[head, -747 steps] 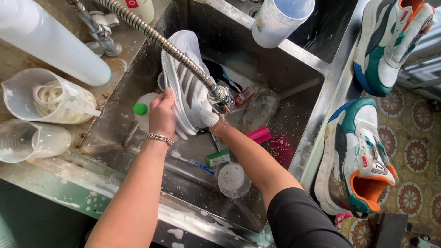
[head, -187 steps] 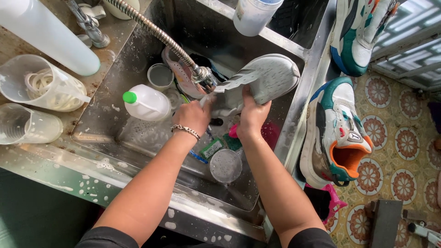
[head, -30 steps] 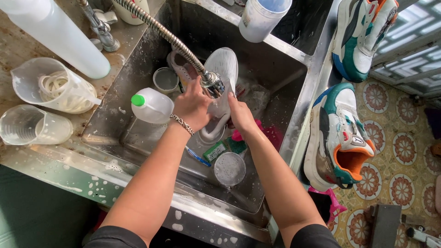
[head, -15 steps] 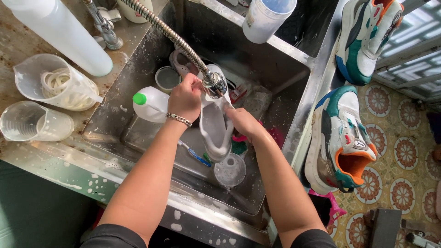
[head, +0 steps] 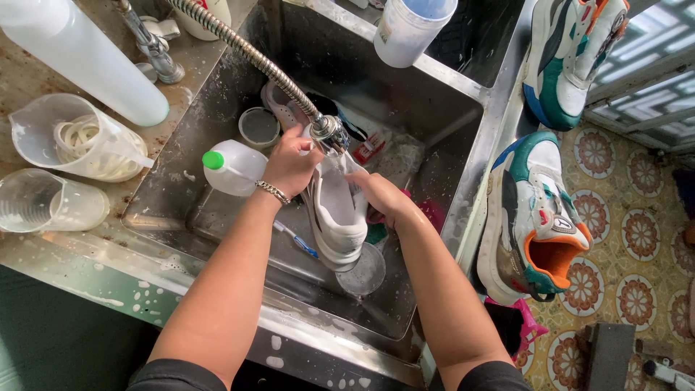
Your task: The person washes a white sneaker in a sink using a pink brush and running water. They scrub the interior and exterior surfaces, rinse the shoe, and then clean the insole separately.
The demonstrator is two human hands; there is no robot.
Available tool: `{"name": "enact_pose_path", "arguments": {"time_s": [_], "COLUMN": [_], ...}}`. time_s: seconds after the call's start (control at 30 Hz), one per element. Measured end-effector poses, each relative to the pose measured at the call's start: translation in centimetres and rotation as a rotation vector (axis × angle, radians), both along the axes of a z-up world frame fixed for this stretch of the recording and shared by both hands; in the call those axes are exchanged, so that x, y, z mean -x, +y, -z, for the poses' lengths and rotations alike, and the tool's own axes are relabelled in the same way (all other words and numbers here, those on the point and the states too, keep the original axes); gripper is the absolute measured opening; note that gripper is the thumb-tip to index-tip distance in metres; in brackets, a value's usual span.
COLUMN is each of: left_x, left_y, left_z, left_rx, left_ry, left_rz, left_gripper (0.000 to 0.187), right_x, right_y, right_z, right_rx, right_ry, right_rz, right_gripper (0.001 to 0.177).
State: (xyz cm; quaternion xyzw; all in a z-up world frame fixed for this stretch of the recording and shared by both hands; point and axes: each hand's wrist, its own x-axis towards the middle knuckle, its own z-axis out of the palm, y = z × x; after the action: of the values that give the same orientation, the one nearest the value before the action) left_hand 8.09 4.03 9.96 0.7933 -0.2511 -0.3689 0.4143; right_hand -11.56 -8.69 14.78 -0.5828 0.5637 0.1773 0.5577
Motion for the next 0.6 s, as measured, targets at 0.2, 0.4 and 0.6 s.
{"name": "enact_pose_path", "arguments": {"time_s": [0.2,0.4,0.6], "left_x": [-1.1,-1.0,1.9], "left_y": [-0.5,0.3,1.2], "left_z": [1.3,-1.0,-8.1], "left_rx": [-0.152,-0.136,0.023], "left_ry": [0.011,-0.052,0.021], "left_rz": [-0.046,-0.066,-0.175], "left_gripper": [0.049,0.06,0.068], "right_x": [-0.2,0.6,1.0], "right_y": [0.6,-0.4,-0.7], "right_z": [-4.2,-2.0,0.6], "right_rx": [-0.012,-0.022,0.23], "right_ry": [0.065,-0.021,-0.188], "right_rz": [0.031,-0.054,-0.149], "right_gripper": [0.108,0.093,0.074]}}
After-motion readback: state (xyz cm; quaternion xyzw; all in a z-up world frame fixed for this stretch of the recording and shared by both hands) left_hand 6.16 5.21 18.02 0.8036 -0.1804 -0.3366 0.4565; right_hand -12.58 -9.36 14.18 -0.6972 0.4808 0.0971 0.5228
